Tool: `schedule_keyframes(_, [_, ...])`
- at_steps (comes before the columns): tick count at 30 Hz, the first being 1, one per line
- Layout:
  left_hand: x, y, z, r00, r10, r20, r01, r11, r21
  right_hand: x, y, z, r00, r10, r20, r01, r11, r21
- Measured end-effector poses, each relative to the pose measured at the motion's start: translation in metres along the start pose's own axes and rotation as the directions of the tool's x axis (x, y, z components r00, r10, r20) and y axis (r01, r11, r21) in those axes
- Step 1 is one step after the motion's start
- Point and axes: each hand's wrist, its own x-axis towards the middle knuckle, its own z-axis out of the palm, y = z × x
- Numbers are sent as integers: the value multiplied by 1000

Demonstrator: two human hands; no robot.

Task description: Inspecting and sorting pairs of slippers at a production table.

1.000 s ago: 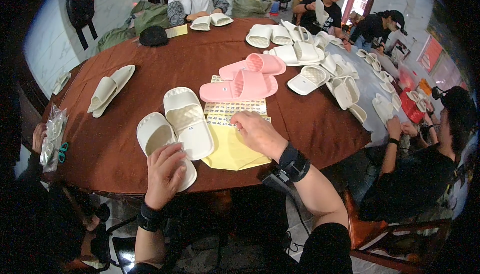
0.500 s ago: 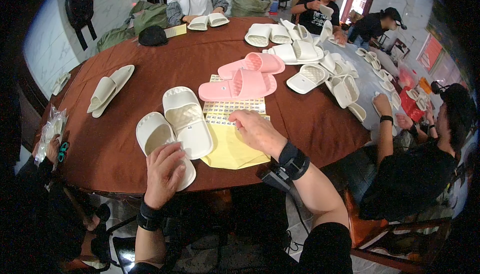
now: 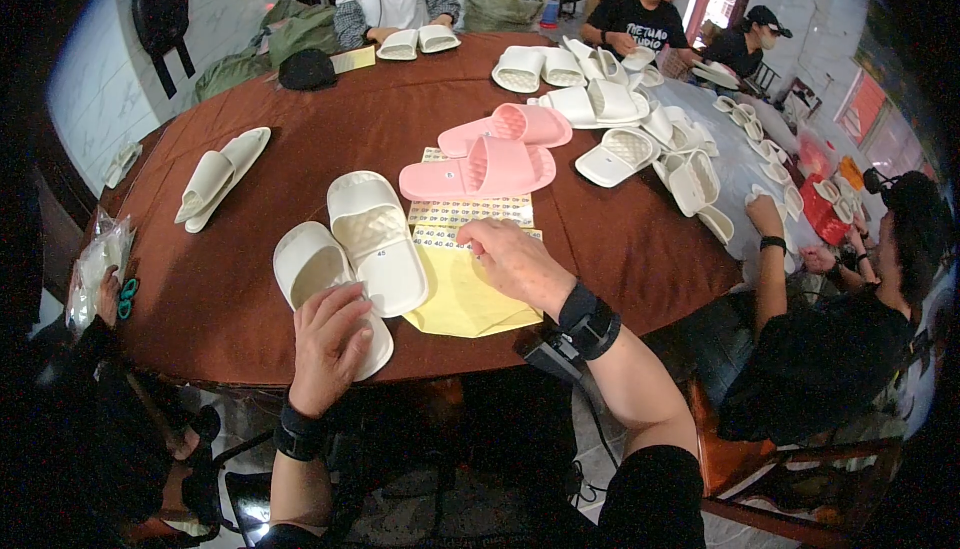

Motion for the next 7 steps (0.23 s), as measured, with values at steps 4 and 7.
schedule_keyframes(4, [0, 1, 0, 1000, -7, 8, 7, 1000, 3, 0, -3, -1, 1000, 15, 8, -15, 1000, 3])
schedule_keyframes(7, [-1, 0, 0, 1000, -10, 6, 10, 1000, 1, 0, -6, -3, 998, 57, 22, -58, 998, 12])
